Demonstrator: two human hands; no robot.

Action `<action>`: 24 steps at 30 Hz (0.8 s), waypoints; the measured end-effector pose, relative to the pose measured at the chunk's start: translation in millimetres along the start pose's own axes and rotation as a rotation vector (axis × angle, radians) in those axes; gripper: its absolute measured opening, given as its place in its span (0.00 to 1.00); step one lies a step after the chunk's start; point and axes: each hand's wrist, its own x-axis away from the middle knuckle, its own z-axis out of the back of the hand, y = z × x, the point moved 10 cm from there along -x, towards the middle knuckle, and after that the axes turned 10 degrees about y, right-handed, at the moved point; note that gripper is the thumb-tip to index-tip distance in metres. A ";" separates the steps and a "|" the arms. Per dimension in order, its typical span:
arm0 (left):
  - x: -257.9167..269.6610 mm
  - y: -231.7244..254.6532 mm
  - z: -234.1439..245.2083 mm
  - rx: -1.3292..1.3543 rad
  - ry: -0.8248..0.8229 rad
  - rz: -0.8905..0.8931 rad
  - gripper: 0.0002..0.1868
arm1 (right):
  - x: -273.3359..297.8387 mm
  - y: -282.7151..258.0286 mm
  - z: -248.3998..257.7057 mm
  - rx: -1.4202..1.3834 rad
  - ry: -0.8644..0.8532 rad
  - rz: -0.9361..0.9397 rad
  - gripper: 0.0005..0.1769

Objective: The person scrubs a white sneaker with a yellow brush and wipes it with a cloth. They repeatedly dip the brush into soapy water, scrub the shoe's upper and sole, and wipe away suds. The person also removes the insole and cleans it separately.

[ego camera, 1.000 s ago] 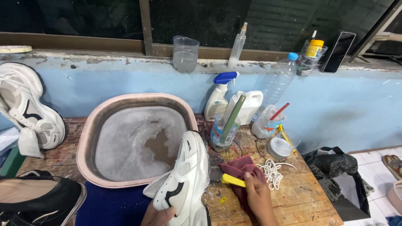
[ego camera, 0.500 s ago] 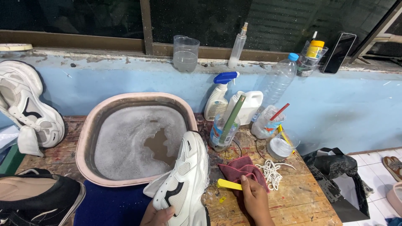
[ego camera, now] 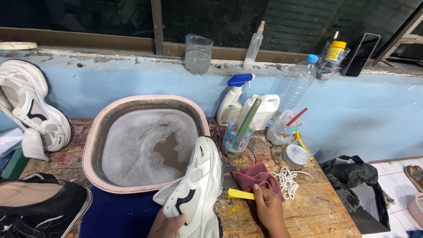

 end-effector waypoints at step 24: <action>6.2 7.3 -9.8 0.074 -0.051 0.048 0.35 | -0.1 -4.1 0.4 0.024 -0.005 0.033 0.28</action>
